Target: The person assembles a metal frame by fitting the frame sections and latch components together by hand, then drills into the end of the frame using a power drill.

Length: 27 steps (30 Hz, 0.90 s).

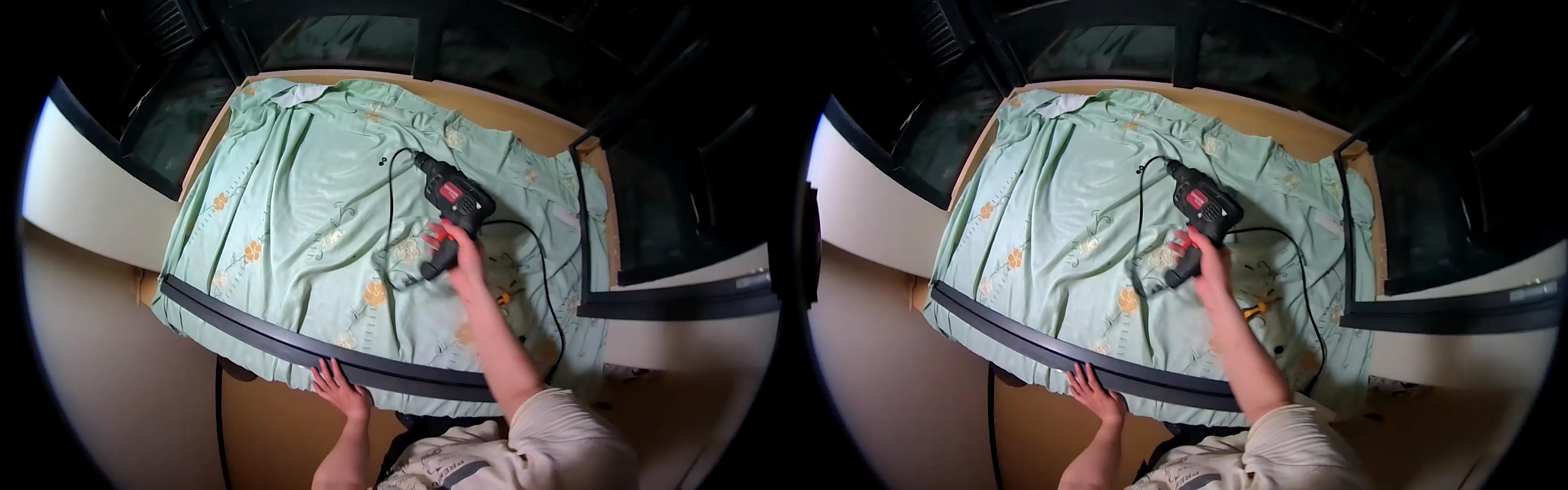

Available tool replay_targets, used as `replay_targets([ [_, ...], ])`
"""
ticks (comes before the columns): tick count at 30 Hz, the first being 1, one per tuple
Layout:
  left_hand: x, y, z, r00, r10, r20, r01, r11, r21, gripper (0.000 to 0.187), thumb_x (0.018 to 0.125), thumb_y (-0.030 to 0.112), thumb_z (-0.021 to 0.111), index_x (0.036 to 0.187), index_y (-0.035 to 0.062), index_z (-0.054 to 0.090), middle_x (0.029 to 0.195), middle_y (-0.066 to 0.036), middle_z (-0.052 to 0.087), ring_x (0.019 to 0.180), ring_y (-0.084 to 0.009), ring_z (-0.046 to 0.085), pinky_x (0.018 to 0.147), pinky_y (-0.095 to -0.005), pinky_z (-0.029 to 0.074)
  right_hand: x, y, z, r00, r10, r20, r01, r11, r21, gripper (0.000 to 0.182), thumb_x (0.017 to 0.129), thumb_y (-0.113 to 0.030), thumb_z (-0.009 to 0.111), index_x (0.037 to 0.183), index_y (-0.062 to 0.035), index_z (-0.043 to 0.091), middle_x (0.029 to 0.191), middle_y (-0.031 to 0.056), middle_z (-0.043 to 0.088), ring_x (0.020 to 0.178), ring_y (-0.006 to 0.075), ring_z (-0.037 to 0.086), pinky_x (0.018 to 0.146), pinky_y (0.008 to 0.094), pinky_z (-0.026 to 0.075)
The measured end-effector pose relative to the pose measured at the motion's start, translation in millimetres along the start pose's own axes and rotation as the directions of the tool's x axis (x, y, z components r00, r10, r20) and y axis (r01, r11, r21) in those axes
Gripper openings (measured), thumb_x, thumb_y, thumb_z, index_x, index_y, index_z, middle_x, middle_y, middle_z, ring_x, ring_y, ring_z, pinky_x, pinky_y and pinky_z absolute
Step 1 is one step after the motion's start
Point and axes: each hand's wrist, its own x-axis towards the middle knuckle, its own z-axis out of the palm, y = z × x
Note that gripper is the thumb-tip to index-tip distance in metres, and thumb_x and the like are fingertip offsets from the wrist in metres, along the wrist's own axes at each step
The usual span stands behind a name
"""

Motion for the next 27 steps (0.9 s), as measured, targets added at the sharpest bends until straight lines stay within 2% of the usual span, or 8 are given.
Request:
replay_targets([
  [3,-3,-9,9,0.998,0.038,-0.056,-0.038,0.999,-0.002,0.083,0.074,0.005,0.062,0.154,0.0101,0.038,0.165,-0.016,0.029,0.153,-0.0444,0.019,0.12,-0.064,0.015,-88,-78,-26,0.988,-0.129,0.083,0.153,0.861,-0.484,0.032,0.09,-0.013,0.071,0.117,0.0042,0.067,0.108,0.0157,0.075,0.098,0.0268,0.074,0.064,0.035,0.059],
  [9,-11,-11,10,0.996,-0.002,-0.091,-0.003,0.998,-0.057,0.085,0.078,0.008,0.066,0.157,0.0183,0.036,0.166,-0.007,0.029,0.156,-0.0332,0.018,0.121,-0.0596,0.012,-303,-203,-68,0.941,-0.3,0.156,0.294,0.499,-0.815,0.027,0.089,-0.006,0.071,0.114,0.0044,0.071,0.101,0.0101,0.077,0.09,0.015,0.072,0.067,0.0286,0.058],
  [16,-17,-14,14,0.991,0.028,-0.133,-0.031,0.999,-0.016,0.084,0.082,0.007,0.064,0.159,0.0253,0.034,0.168,-0.002,0.025,0.157,-0.0315,0.018,0.12,-0.0623,0.017,-528,-241,-146,0.468,-0.774,0.426,0.427,-0.224,-0.876,0.035,0.093,0.001,0.061,0.126,0.0113,0.059,0.118,0.0216,0.07,0.1,0.0202,0.07,0.082,0.0297,0.056],
  [17,-17,-15,14,0.988,0.053,-0.146,-0.056,0.998,-0.01,0.084,0.083,0.007,0.063,0.159,0.0252,0.034,0.169,-0.002,0.024,0.156,-0.032,0.018,0.119,-0.0631,0.017,-544,-240,-159,0.36,-0.838,0.411,0.495,-0.201,-0.845,0.038,0.092,0.006,0.058,0.13,0.0115,0.056,0.121,0.0246,0.068,0.101,0.0233,0.069,0.087,0.0323,0.056],
  [21,-40,4,-4,0.988,0.108,-0.109,-0.11,0.994,-0.014,0.083,0.083,0.002,0.064,0.158,0.0216,0.036,0.164,-0.01,0.033,0.152,-0.0369,0.026,0.116,-0.0618,0.028,-598,-235,-182,0.452,-0.868,0.203,0.509,0.064,-0.859,0.056,0.085,-0.008,0.066,0.135,0.0098,0.051,0.118,0.0257,0.067,0.088,0.0214,0.067,0.084,0.0333,0.054],
  [23,-71,28,-14,0.858,0.514,-0.002,-0.479,0.799,-0.365,0.078,0.083,0.003,0.066,0.155,0.0187,0.04,0.147,-0.016,0.051,0.139,-0.0385,0.044,0.112,-0.0515,0.037,-596,-225,-198,0.572,-0.811,0.124,0.509,0.233,-0.829,0.064,0.082,-0.012,0.066,0.14,0.007,0.049,0.116,0.0238,0.067,0.086,0.0217,0.067,0.077,0.0328,0.055],
  [25,-111,86,-28,0.703,0.693,0.163,-0.52,0.656,-0.547,0.069,0.087,0.007,0.067,0.152,0.0146,0.043,0.126,-0.018,0.064,0.116,-0.0377,0.062,0.101,-0.0441,0.048,-586,-212,-213,0.687,-0.726,-0.008,0.411,0.399,-0.819,0.067,0.079,-0.006,0.068,0.141,0.0067,0.046,0.116,0.0223,0.068,0.088,0.0234,0.068,0.074,0.034,0.057],
  [27,-150,152,-34,0.548,0.628,0.553,-0.067,0.692,-0.719,0.072,0.091,0.013,0.069,0.155,0.0134,0.037,0.12,-0.018,0.066,0.1,-0.0359,0.069,0.089,-0.0451,0.055,-562,-201,-228,0.736,-0.676,-0.02,0.427,0.488,-0.761,0.069,0.078,-0.002,0.067,0.142,0.0062,0.045,0.117,0.0213,0.068,0.089,0.0239,0.069,0.074,0.0341,0.057],
])
